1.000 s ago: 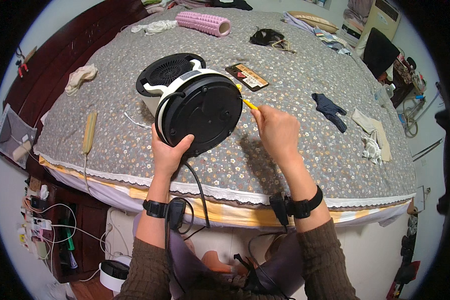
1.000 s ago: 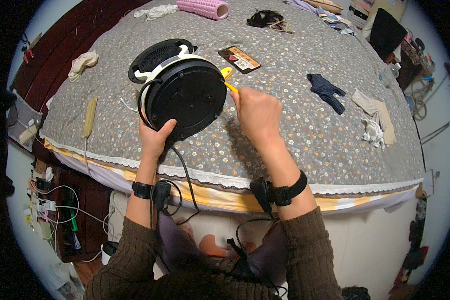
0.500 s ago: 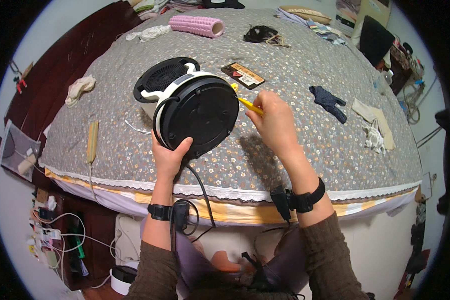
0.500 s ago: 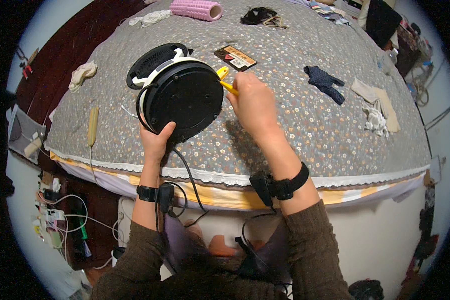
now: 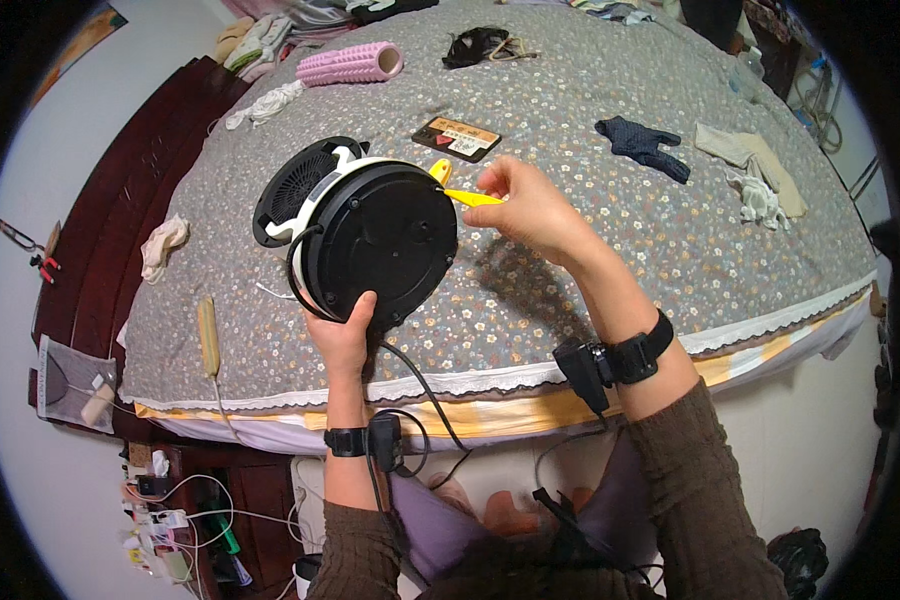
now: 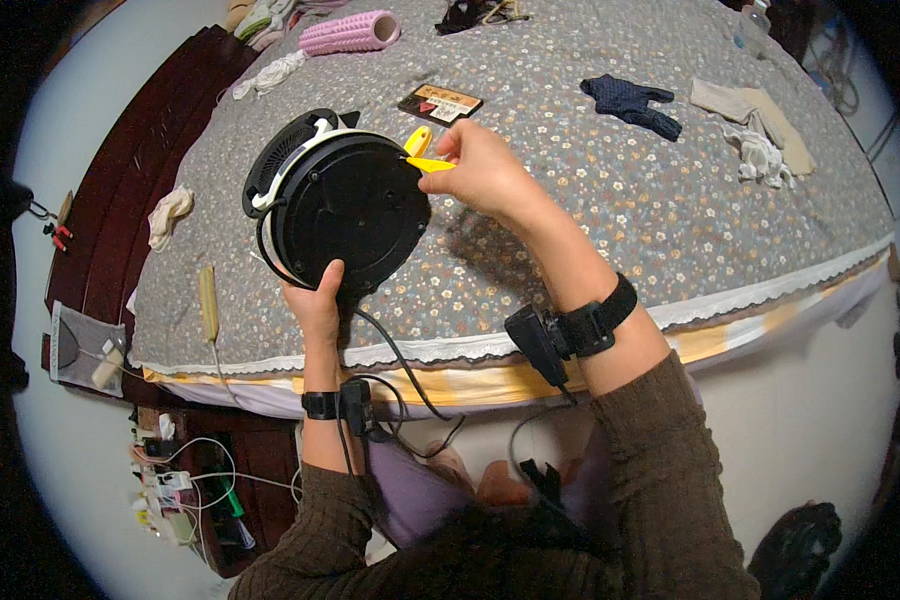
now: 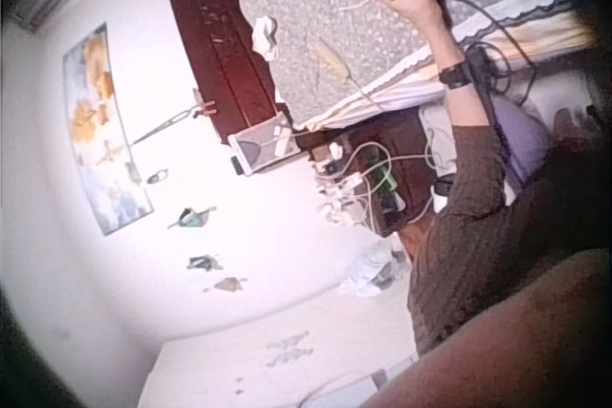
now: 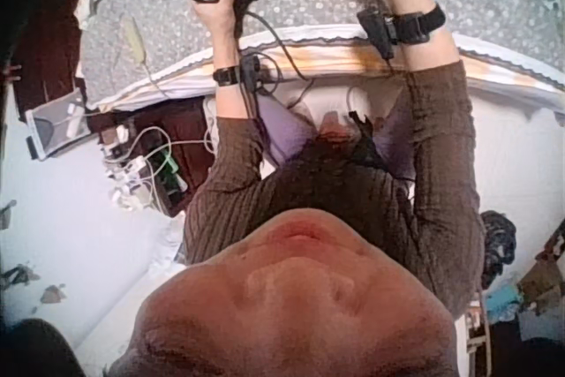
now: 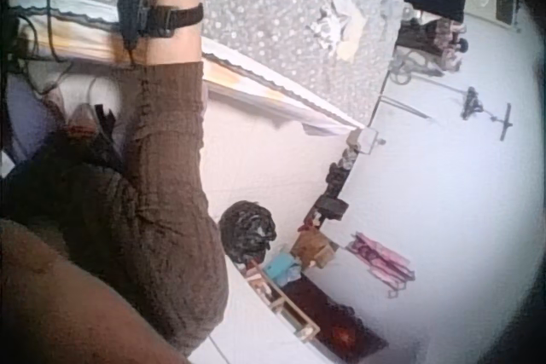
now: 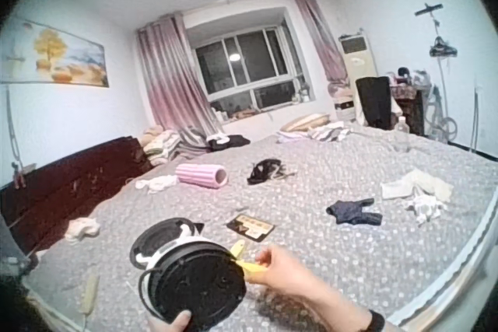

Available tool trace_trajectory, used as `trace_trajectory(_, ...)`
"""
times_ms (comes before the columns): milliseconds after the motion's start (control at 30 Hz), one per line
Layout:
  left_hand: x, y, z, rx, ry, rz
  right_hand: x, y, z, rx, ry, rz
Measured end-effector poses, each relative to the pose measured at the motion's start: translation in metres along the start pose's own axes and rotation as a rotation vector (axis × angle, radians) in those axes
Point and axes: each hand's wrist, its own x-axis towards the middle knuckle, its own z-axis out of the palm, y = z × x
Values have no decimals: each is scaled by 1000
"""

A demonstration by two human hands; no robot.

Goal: The person reassembles a small white and black appliance by aligning and seating a black circular base cover over the internal wiring and motor. They then use a yellow plastic pry tool to press and secure the cover into place.

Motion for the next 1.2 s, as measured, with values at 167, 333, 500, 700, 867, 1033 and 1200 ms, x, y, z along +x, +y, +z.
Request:
trace_trajectory(167,-1,1,0,6,-16,-7,-10,-13,4,-490,129,-354)
trace_trajectory(333,1,3,0,2,-12,-10,-16,-21,10,-809,168,-386)
trace_trajectory(500,1,4,0,-1,-17,-12,-17,-19,8,-927,157,-356)
trace_trajectory(700,1,4,-1,-2,-23,-22,-9,-13,2,-289,-12,-44)
trace_trajectory(867,2,0,-2,-39,-21,-2,-11,-13,5,-457,87,-193)
trace_trajectory(1033,2,-3,-2,-18,-6,-20,-17,-13,6,-649,219,-461)
trace_trajectory(1200,1,-2,-1,-19,-2,-26,-15,-9,13,-778,216,-494)
